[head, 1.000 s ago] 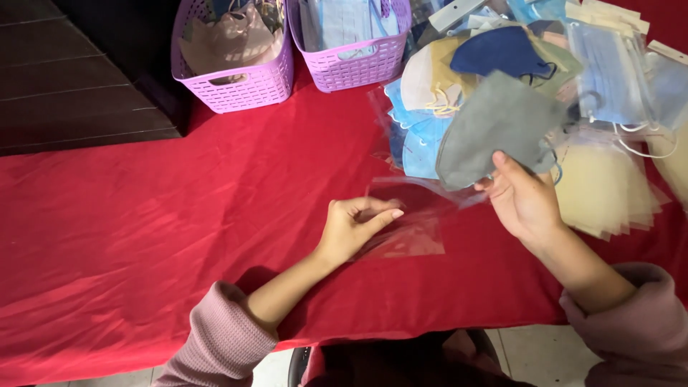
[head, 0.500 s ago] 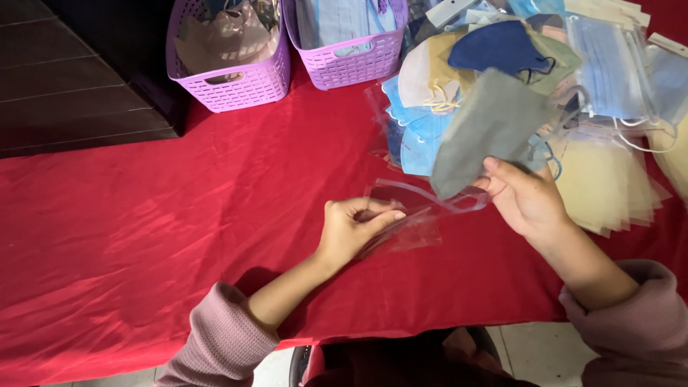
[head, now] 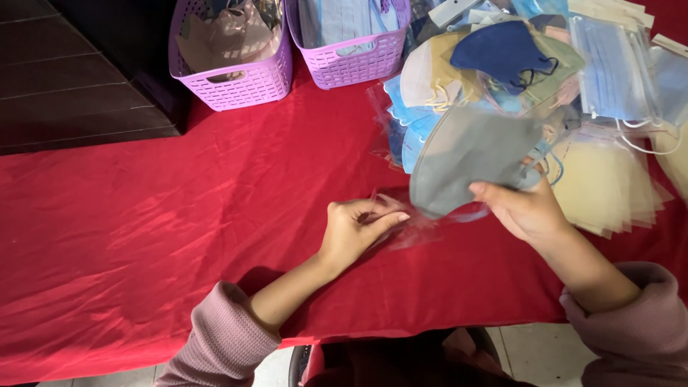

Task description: The person picks up face masks from a pile and places them into clear plastic sleeves by hand.

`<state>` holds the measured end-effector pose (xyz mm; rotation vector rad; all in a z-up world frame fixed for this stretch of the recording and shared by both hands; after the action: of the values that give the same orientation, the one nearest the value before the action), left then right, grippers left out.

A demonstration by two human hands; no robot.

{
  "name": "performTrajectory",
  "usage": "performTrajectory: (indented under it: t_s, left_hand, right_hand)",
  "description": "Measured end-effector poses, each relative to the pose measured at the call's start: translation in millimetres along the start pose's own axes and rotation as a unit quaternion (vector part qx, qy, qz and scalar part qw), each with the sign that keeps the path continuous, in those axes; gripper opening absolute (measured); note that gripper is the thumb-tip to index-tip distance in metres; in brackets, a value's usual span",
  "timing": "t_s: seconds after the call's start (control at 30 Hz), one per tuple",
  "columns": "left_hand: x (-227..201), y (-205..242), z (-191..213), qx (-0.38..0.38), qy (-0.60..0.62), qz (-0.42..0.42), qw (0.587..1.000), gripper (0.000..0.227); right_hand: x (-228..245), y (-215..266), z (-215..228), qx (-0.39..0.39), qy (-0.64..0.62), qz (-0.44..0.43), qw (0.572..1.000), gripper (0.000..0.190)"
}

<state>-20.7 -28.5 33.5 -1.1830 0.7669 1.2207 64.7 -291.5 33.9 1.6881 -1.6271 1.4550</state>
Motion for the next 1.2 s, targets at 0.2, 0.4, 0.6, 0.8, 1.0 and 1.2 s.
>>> performTrajectory:
  t_s: [0.2, 0.4, 0.6, 0.8, 1.0, 1.2]
  left_hand:
    - [1.5, 0.6, 4.1, 0.025, 0.022, -0.018, 0.999, 0.012]
    - [5.9, 0.0, 11.0, 0.077, 0.054, -0.068, 0.993, 0.018]
    - [8.6, -1.3, 13.0, 0.138, 0.041, -0.092, 0.985, 0.041]
    - [-6.4, -2.6, 15.0, 0.105, 0.013, -0.13, 0.986, 0.024]
    - [-2.0, -3.2, 11.0, 0.11, 0.021, -0.15, 0.982, 0.017]
    - [-5.7, -1.4, 15.7, 0.11, -0.01, -0.171, 0.979, 0.016]
  right_hand:
    - [10.4, 6.9, 3.7, 0.144, 0.332, 0.125, 0.924, 0.034]
    - [44.9, -1.1, -17.1, 0.205, 0.444, 0.131, 0.862, 0.014]
    - [44.2, -9.2, -19.5, 0.324, 0.45, 0.091, 0.827, 0.049]
    - [48.7, -5.8, -32.9, 0.277, 0.372, 0.208, 0.861, 0.021]
    - [41.8, -10.1, -42.1, 0.272, 0.417, 0.249, 0.831, 0.009]
    - [39.2, -3.8, -51.2, 0.289, 0.442, 0.234, 0.816, 0.011]
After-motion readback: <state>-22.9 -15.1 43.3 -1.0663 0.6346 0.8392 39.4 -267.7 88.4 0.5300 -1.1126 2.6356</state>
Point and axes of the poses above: each hand's wrist, its own y-axis away from the middle knuckle, its own z-axis out of the back of the hand, x = y × z, the point moved 1 cm from there along -y, towards the middle knuckle, and after that the axes turned 4 degrees about z, right-handed, at the moved point
